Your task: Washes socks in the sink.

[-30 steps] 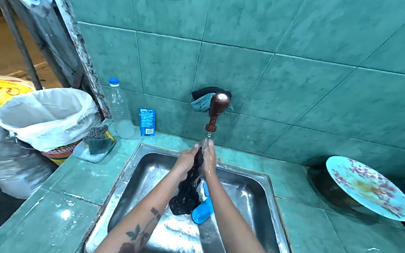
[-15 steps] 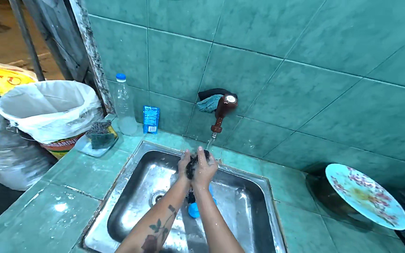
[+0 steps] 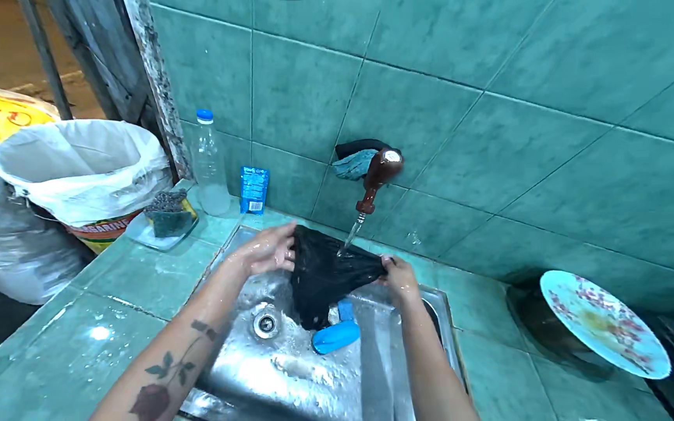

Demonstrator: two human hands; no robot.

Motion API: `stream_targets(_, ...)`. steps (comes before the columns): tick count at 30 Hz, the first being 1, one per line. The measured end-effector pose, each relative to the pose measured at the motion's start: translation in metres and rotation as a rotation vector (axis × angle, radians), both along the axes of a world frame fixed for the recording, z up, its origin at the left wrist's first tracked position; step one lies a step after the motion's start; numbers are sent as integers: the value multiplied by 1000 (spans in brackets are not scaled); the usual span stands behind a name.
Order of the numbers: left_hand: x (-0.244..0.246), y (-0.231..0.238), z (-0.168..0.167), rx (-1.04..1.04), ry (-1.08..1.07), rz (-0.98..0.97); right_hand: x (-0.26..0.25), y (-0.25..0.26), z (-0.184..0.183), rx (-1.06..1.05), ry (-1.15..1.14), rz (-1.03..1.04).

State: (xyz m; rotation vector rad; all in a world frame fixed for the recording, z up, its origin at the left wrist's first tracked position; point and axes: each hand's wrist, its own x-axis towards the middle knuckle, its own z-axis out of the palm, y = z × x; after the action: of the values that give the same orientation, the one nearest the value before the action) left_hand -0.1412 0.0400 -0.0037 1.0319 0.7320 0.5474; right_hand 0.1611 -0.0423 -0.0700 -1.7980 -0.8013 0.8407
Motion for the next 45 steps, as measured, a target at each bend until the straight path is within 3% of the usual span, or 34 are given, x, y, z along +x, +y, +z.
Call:
stream_targets(3, 8, 2, -31, -201, -151, 245, -2, 10, 6, 83, -228, 112)
stream_targets(5, 32, -11, -56, -211, 64, 297, -32, 17, 11, 176, -374, 263)
stream_targets(7, 49, -17, -55, -106, 241, 180, -73, 14, 5, 282, -252, 394)
stream_targets(9, 47, -14, -30, 42, 216, 138, -93, 2, -16, 248, -103, 479)
stream_targets(12, 25, 3, -4, 54, -81, 350, -78, 0, -60, 119, -95, 410)
stream_targets(14, 25, 4, -22, -81, -221, 516, -76, 3, -68, 258, -35, 295)
stream_targets(18, 84, -35, -74, -338, -112, 633, -148, 7, -7, 567, 172, 102)
stream_targets(21, 97, -58, -52, -356, -76, 481, -163, 9, 6, 577, -90, -14)
stream_targets(23, 110, -52, -70, -207, 32, 391, -142, 23, -3, 559, -325, -78)
stream_targets(25, 115, -47, -81, -96, 172, 256, -118, 31, -9, 386, -418, -59)
stream_targets(27, 109, -38, -69, 127, 344, -5, -89, 36, -14, 165, -383, 17)
stream_targets(29, 99, -22, -45, 381, 460, -247, -63, 30, -27, 80, -190, 174)
stream_targets(31, 92, -4, -35, 552, 427, -274, -53, 15, -24, 68, 96, 361)
stream_targets(33, 91, 10, -37, 648, 334, -256, -45, 1, -2, 115, 236, 452)
stream_targets(37, 88, 5, -48, 737, 176, -289, -30, -10, 80, 168, 160, 270)
stream_targets(41, 87, -2, -61, 709, 101, -290, -14, -21, 165, 370, 73, 259)
stream_targets(45, 79, 4, -54, 898, 372, -451, -1, -34, 216, 534, 9, 301)
